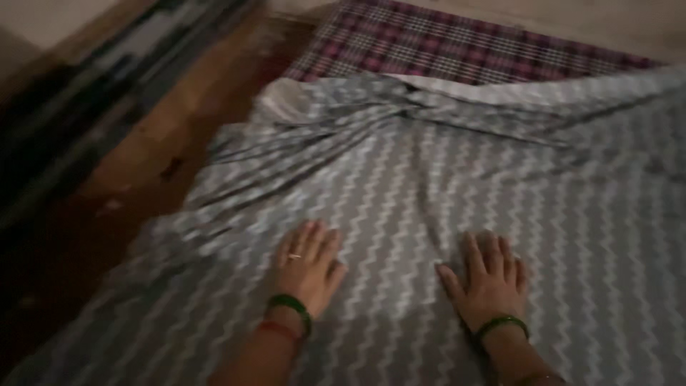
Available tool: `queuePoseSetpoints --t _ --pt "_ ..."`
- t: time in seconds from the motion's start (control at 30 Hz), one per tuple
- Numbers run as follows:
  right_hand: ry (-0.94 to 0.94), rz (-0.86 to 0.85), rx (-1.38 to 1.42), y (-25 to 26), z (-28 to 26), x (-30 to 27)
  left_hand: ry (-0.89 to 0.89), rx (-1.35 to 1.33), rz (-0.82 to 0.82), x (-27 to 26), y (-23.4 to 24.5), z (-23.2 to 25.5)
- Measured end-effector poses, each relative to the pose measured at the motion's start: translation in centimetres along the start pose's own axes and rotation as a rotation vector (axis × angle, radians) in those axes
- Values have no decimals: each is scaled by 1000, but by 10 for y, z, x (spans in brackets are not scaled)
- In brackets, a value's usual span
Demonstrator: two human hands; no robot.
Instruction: The person spreads a grey patterned sheet over a mattress and tucks the edges into the sides and headboard of a wooden bed frame.
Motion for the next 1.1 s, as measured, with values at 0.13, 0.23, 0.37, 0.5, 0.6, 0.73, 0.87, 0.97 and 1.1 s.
queuePoseSetpoints --t 0.13,0.23,0.37,0.5,0.6,0.73,0.87,0.97,1.1 --pt "132 -197 -103 -31 -94 -6 56 -78 -27 -23 -24 -12" --pt "381 -28 41 -44 -163 -2 28 26 206 -43 -23 -28" --pt "395 -103 5 -44 -176 8 304 -60 -45 -52 -6 -43" --pt "353 -270 -83 -28 -187 12 295 -91 -37 -51 36 -44" --pt "245 -381 -145 -15 -201 22 259 -261 -306 -45 56 -61" --pt "114 -589 -162 -28 -207 49 21 -274 -458 -34 60 -93" --pt "-56 -546 14 -39 -205 82 -206 -472 -496 -12 40 -131" --pt "-138 -572 -72 -34 -224 118 -383 -425 -472 0 35 -142" --pt "-173 -702 -82 -51 -258 124 -173 -576 -483 31 38 -168"
Point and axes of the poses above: each hand's wrist, its own x-axis towards the middle knuckle, its own y-axis out of the back of the hand, z = x × y, the point moved 3 cm from there along x, towards the middle knuckle, and after that the axes turned 9 degrees about z, right-handed, at the moved point
